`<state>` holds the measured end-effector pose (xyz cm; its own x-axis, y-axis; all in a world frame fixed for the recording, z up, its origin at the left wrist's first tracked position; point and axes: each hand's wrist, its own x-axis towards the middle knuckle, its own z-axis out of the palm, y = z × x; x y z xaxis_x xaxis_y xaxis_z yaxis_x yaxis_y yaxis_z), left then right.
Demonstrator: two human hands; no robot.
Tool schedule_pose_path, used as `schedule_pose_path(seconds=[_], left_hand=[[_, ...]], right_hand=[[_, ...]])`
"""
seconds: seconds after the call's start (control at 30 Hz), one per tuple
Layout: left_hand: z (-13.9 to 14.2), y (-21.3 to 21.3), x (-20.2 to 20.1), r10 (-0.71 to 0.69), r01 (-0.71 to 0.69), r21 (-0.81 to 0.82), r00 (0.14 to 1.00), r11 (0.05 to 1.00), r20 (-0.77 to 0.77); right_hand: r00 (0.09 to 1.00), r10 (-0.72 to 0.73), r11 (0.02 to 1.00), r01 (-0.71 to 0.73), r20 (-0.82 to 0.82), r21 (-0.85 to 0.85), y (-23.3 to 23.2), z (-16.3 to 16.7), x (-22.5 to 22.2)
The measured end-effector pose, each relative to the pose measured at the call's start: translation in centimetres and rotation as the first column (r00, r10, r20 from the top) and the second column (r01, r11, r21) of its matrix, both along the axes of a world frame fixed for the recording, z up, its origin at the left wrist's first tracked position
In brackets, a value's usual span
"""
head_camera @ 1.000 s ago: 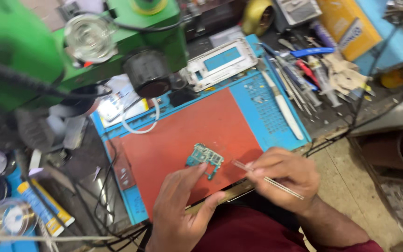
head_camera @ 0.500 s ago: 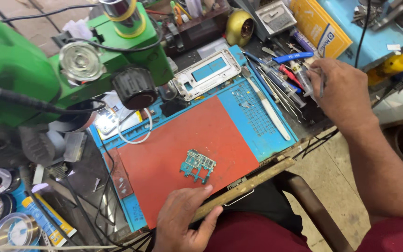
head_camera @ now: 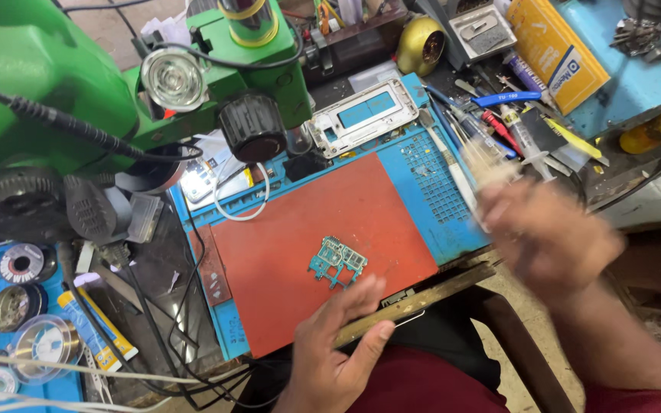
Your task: The person uses a soldering iron to apply solder to several points on a small green circuit board. They repeatedly heat the iron in a stand and touch it to different pads on the board, occasionally using a small tool to adjust components.
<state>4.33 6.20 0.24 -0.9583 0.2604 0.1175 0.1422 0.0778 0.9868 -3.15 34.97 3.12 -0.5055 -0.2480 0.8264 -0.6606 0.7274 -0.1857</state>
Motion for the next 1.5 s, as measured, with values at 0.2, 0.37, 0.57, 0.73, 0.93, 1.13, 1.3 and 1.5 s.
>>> schedule_pose_path(seconds=[0.2,0.37,0.57,0.73,0.93,1.13,1.3,1.5], left_hand=[[-1.5,1.5,-0.2,-0.176,-0.072,0.640,0.932,0.765,0.316],[-2.6,0.5,0.3,-0.103,-0.187,0.654,0.920,0.733,0.379],[-2.6,-0.3,0.8,-0.092,-0.140,0.629,0.942,0.764,0.322],[-2.4,-0.7,0.9,-0.105,-0.047,0.624,0.973,0.780,0.205],[-2.3,-2.2,0.9,-0.262,0.001,0.689,0.926,0.725,0.273],[-0.2,-2.8,0.8,-0.091,0.079,0.267,0.995,0.961,0.036],[2.3,-2.9,1.0,0.025,-0.082,-0.140,0.929,0.987,-0.369],[4.0,-6.3,-0.1,0.263,-0.407,-0.205,0.826,0.890,-0.498]], right_hand=[[0.830,0.528,0.849,-0.516,0.179,-0.113,-8.0,-0.7,3.1],[0.753,0.616,0.787,-0.595,0.230,-0.162,-9.3,-0.7,3.4],[0.609,0.741,0.647,-0.533,0.283,-0.545,-8.3,-3.0,5.1],[0.587,0.747,0.636,-0.495,0.312,-0.591,-7.5,-5.4,5.7],[0.539,0.767,0.601,-0.417,0.347,-0.682,-7.0,-5.7,5.8],[0.507,0.781,0.596,-0.430,0.365,-0.678,-6.3,-3.7,5.7],[0.515,0.733,0.674,-0.455,0.445,-0.583,-5.5,-2.9,6.8],[0.658,0.634,0.681,-0.225,0.407,-0.697,-2.6,-4.5,7.6]])
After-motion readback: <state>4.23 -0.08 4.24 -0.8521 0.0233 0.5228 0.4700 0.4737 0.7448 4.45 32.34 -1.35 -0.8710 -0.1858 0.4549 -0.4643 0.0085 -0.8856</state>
